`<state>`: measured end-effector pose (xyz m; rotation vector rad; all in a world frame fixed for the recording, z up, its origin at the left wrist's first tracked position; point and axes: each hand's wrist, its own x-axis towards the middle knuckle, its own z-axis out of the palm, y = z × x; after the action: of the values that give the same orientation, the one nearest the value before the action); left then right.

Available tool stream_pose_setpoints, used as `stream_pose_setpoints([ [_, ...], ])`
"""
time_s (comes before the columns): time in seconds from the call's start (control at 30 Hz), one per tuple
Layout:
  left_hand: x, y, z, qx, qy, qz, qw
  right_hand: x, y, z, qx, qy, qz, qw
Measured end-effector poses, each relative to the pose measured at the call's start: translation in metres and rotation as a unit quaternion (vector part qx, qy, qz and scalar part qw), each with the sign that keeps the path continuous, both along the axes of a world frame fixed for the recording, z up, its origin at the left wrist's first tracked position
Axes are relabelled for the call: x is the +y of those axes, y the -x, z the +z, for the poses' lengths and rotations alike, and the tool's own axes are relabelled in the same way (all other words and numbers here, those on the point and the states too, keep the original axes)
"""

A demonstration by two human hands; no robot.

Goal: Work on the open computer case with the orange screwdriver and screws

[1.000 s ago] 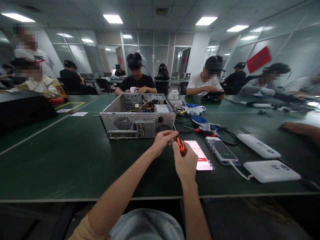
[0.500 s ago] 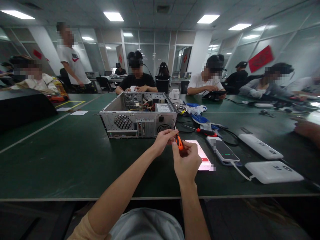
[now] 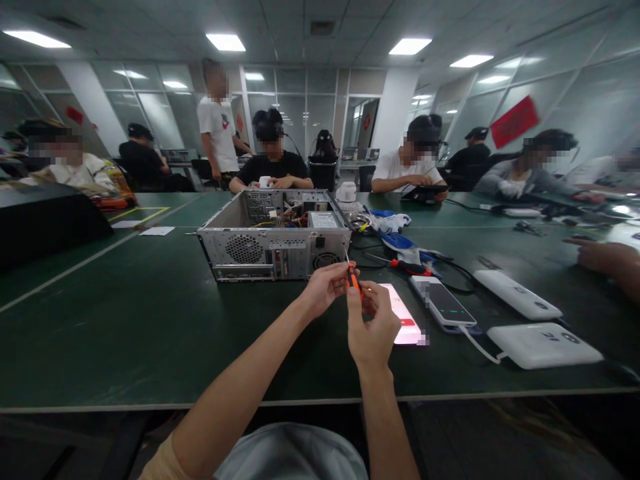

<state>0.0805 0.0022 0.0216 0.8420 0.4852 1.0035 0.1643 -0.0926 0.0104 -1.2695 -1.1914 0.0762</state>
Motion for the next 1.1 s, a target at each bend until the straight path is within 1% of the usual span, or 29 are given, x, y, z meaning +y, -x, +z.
stream_pose_setpoints([
  [0.1, 0.0, 0.0, 0.0, -0.001, -0.007, -0.004, 1.0, 0.0, 0.0, 0.0, -0.002, -0.008, -0.017, 1.0],
  [0.23, -0.001, 0.0, 0.002, 0.007, 0.008, -0.008, 1.0, -0.001, 0.0, 0.0, -0.008, -0.018, -0.029, 0.999],
  [0.43, 0.0, 0.0, 0.004, 0.03, 0.034, 0.005, 0.999, 0.0, -0.001, 0.0, -0.003, -0.029, -0.022, 0.999],
  [0.57, 0.0, -0.001, 0.002, 0.022, 0.029, 0.015, 0.999, 0.001, -0.002, -0.002, 0.001, -0.04, -0.019, 0.999],
  [0.73, 0.0, -0.002, 0.002, 0.018, 0.046, 0.019, 0.999, 0.001, -0.003, -0.003, -0.008, -0.05, -0.02, 0.998],
  [0.97, 0.001, -0.002, 0.001, 0.025, 0.041, 0.025, 0.999, 0.004, -0.004, -0.009, -0.011, -0.073, -0.028, 0.997],
  [1.1, 0.001, -0.002, 0.001, 0.026, 0.038, 0.027, 0.999, 0.003, -0.005, -0.009, -0.026, -0.084, -0.036, 0.995],
])
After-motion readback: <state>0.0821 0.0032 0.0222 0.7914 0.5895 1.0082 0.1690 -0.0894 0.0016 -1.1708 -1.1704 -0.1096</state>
